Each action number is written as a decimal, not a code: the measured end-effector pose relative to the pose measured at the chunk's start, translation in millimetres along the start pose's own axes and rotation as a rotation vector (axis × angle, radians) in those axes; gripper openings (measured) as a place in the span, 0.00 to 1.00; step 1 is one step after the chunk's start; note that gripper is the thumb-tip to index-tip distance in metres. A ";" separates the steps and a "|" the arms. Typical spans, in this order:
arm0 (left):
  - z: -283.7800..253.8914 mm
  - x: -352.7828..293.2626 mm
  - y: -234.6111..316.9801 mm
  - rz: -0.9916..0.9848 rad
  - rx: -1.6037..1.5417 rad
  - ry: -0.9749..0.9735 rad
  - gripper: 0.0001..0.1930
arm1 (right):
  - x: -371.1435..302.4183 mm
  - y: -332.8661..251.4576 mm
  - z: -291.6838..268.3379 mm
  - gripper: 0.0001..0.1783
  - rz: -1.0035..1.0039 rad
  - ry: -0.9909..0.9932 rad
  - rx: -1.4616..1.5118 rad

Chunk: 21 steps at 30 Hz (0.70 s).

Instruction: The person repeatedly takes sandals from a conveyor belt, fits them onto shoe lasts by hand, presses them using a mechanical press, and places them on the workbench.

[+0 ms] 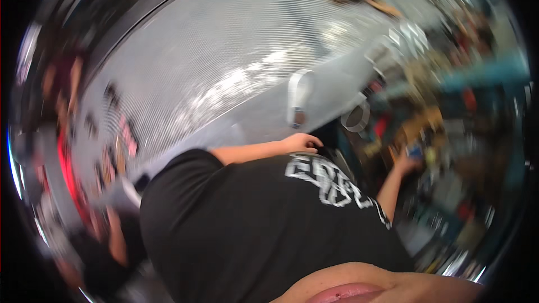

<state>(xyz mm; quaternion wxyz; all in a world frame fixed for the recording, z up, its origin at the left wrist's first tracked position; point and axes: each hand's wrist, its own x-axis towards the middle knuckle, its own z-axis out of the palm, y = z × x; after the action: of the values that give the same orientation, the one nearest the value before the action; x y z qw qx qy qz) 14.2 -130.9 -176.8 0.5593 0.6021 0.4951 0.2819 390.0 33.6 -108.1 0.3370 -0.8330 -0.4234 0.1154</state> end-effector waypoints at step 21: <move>-462.1 -400.2 -271.6 -1.226 0.536 1.646 0.34 | -181.7 -35.6 122.6 0.26 -0.227 -0.816 0.328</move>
<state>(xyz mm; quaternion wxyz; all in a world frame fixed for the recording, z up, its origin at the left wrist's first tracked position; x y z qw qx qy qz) -615.2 -344.9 -250.2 -0.0528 -0.0233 0.9863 0.1544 197.4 -37.2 -193.0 0.2804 -0.6032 -0.5865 0.4622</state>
